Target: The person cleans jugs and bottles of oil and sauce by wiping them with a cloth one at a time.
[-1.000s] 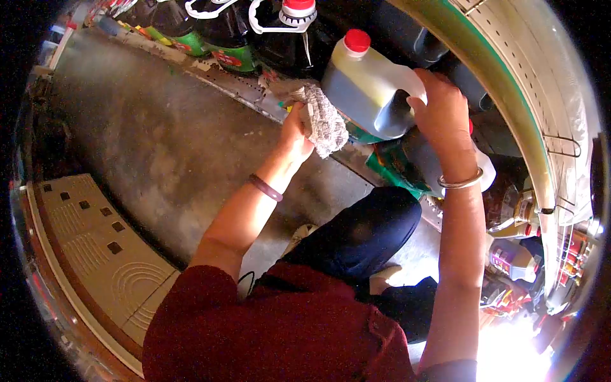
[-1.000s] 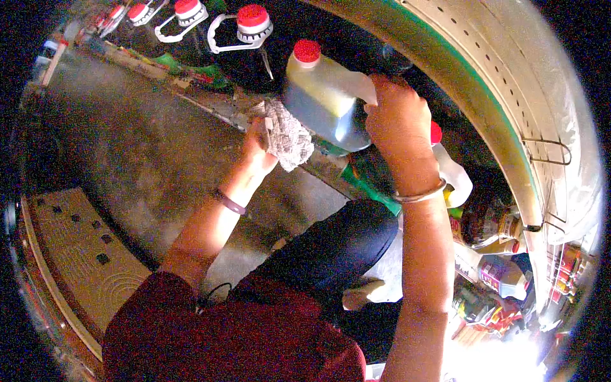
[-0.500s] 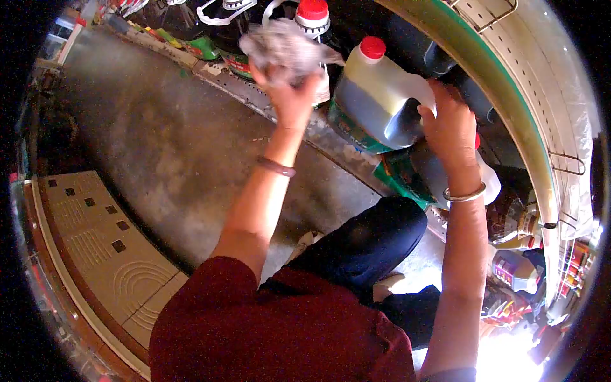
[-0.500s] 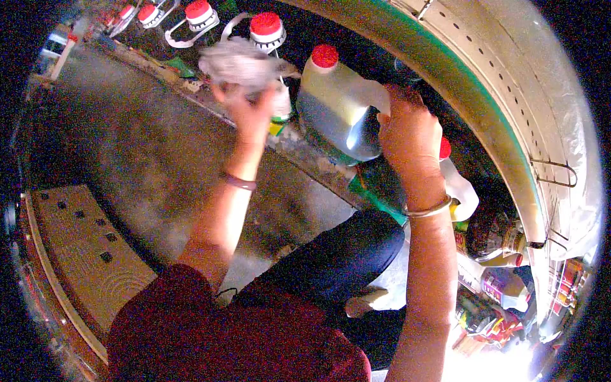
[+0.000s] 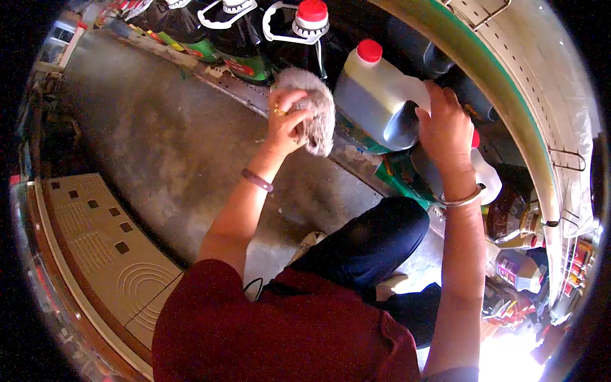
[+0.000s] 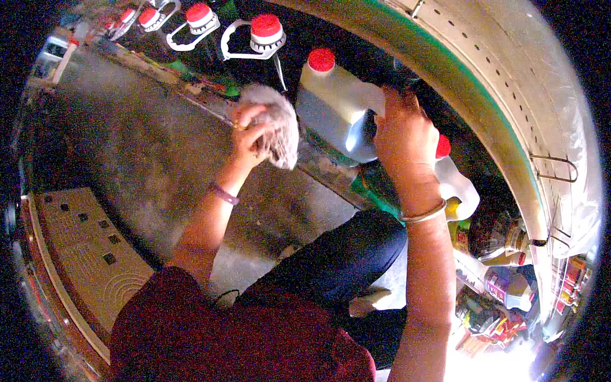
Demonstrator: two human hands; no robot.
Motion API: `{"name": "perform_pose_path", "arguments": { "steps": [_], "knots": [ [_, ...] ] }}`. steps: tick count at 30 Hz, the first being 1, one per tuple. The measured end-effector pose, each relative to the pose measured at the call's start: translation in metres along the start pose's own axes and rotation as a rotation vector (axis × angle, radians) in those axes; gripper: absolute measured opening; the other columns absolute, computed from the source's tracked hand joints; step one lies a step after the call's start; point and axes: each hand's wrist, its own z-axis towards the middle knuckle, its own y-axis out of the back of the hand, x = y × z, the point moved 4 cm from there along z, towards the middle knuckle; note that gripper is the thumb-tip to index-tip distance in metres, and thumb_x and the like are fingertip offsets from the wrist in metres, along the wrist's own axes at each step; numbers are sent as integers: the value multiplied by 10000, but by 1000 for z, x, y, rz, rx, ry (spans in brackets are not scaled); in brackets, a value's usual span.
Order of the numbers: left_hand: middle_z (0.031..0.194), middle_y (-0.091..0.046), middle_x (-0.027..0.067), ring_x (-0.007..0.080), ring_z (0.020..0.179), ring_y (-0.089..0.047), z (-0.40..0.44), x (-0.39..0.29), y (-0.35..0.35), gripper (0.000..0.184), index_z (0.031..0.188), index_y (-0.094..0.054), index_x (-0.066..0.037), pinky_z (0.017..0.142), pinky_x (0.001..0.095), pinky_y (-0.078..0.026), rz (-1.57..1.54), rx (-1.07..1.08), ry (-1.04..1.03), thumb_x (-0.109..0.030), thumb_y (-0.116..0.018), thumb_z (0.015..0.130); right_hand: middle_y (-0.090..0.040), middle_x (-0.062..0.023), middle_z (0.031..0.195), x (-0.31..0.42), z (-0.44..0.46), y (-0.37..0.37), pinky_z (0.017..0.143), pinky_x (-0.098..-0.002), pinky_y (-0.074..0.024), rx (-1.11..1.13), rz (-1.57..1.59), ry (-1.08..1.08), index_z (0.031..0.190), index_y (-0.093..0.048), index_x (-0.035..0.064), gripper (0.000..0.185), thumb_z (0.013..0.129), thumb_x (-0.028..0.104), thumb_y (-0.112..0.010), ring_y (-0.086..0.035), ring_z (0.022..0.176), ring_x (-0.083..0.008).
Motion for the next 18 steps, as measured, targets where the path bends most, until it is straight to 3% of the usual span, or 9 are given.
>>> {"name": "perform_pose_path", "arguments": {
  "steps": [1, 4, 6, 8, 12, 14, 15, 16, 18],
  "knots": [
    [1095, -571, 84, 353, 1031, -497, -7, 4, -2, 193, 748, -632, -104, 900, 456, -401, -69, 68, 42, -17, -646, 577, -592, -152, 1003, 0, -1, 1, 700, -441, -520, -8, 1, 3, 1173, -527, 108, 473, 726, 131, -681, -610, 868, -355],
    [1107, -563, 129, 329, 1037, -518, -6, -7, 17, 194, 730, -623, -92, 904, 431, -408, -134, -82, 207, 16, -623, 569, -589, -151, 992, -4, 0, 1, 692, -442, -520, -28, 4, 15, 1176, -518, 107, 476, 729, 131, -679, -611, 860, -357],
    [1138, -552, 148, 326, 1084, -506, 48, -41, 56, 206, 780, -670, -104, 940, 428, -390, -3, -227, 54, -24, -636, 593, -586, -152, 991, -2, -2, 1, 681, -439, -523, -19, 1, 26, 1169, -518, 111, 465, 731, 123, -676, -612, 851, -356],
    [1246, -522, 148, 337, 1125, -479, 99, -51, 64, 250, 878, -693, -95, 989, 447, -344, 170, -200, -204, -53, -644, 636, -583, -151, 985, 1, -3, 2, 672, -435, -525, -23, 23, 17, 1161, -520, 119, 456, 732, 122, -675, -613, 846, -353],
    [1244, -560, 52, 237, 1180, -490, 163, -38, 7, 218, 898, -691, -108, 1034, 468, -320, 498, 423, -430, -84, -607, 698, -582, -144, 980, 0, -2, 1, 669, -430, -527, -17, 17, 6, 1165, -519, 116, 461, 731, 121, -674, -614, 844, -343],
    [1230, -552, 123, 282, 1176, -495, 185, -31, -20, 319, 987, -672, -84, 1026, 449, -343, 630, 810, -370, -45, -586, 682, -582, -141, 980, -1, -3, -1, 668, -431, -526, -8, 21, -7, 1169, -518, 116, 465, 731, 122, -674, -615, 842, -341],
    [1148, -596, 136, 327, 1125, -524, 197, -20, -32, 307, 980, -658, -51, 982, 426, -395, 589, 912, -226, -27, -577, 684, -581, -138, 982, -3, -2, -2, 669, -432, -526, -35, 23, -2, 1169, -521, 117, 464, 731, 122, -672, -616, 841, -339],
    [1094, -628, 138, 311, 1063, -565, 211, -16, -43, 330, 1004, -642, -15, 929, 394, -441, 482, 1181, -55, -25, -583, 679, -580, -134, 983, -4, -1, -3, 669, -433, -525, -61, 24, 5, 1169, -523, 117, 463, 731, 122, -671, -616, 839, -337],
    [1094, -628, 125, 292, 1055, -566, 233, 2, -58, 324, 1022, -637, -19, 923, 380, -442, 370, 1300, 140, -43, -582, 704, -580, -132, 987, -5, 3, -6, 669, -433, -525, -54, 19, -9, 1165, -527, 119, 458, 730, 124, -670, -616, 839, -335]
  ]
}}
